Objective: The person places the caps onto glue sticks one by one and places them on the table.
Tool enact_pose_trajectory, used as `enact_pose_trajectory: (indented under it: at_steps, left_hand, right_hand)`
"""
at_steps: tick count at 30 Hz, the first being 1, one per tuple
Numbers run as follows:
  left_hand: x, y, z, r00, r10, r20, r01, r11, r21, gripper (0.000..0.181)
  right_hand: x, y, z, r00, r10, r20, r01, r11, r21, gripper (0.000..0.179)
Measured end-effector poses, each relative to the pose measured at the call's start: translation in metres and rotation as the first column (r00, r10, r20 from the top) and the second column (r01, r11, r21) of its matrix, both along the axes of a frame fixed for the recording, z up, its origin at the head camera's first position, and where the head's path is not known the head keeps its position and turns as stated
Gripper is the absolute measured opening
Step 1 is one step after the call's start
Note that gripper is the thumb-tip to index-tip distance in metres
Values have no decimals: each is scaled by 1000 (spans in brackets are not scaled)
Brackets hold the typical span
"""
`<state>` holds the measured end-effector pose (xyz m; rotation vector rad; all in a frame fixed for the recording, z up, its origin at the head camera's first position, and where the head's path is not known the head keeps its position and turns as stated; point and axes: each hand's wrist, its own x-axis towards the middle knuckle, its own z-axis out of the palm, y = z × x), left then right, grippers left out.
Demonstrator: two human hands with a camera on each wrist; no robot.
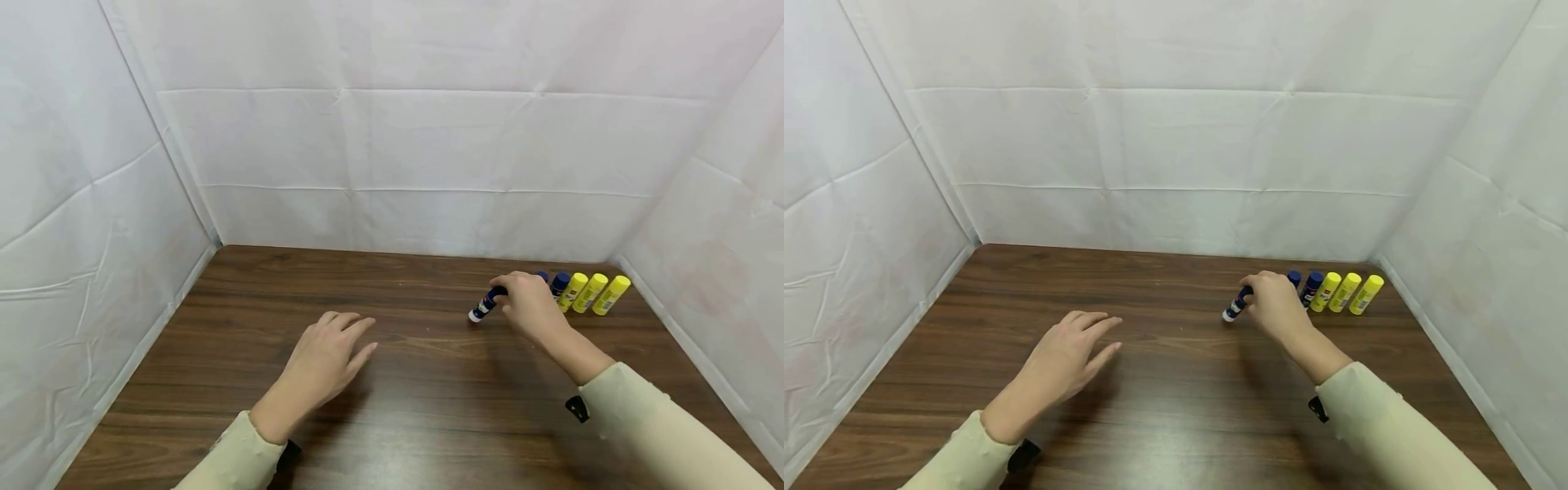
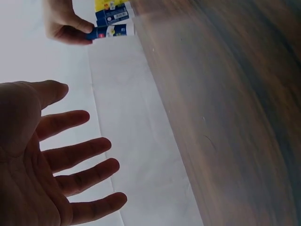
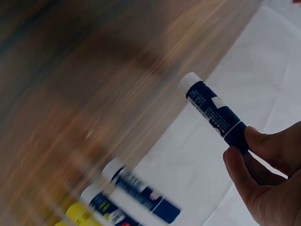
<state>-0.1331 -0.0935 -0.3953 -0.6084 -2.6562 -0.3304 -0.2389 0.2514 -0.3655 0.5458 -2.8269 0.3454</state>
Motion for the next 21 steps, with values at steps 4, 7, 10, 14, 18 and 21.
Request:
enact_pose_trajectory:
  at_steps: [4, 7, 10, 14, 18, 21]
  left_hand:
    - [1, -2, -3, 999, 15, 40, -15, 1000, -3, 39]
    - [2, -4, -5, 998, 22, 58, -22, 1000, 1, 39]
    - [2, -5, -7, 998, 27, 58, -27, 1000, -1, 38]
    - [1, -7, -8, 998, 39, 52, -39, 999, -13, 38]
    - [2, -9, -9, 997, 49, 53, -48, 999, -14, 39]
    - [2, -10, -10, 997, 48, 53, -48, 999, -9, 39]
  right_hand:
    - [-14, 14, -1, 1000, -8, -14, 9, 997, 73, 29]
    - [-22, 22, -3, 1000, -9, -19, 11, 995, 104, 28]
    - [-28, 27, -5, 1000, -22, -19, 24, 991, 129, 28]
    - [-33, 30, -7, 999, -31, -33, 36, 987, 159, 28]
    - [-37, 31, -9, 998, -12, -63, 23, 984, 178, 24]
    - [-39, 32, -10, 997, 0, -81, 15, 982, 189, 23]
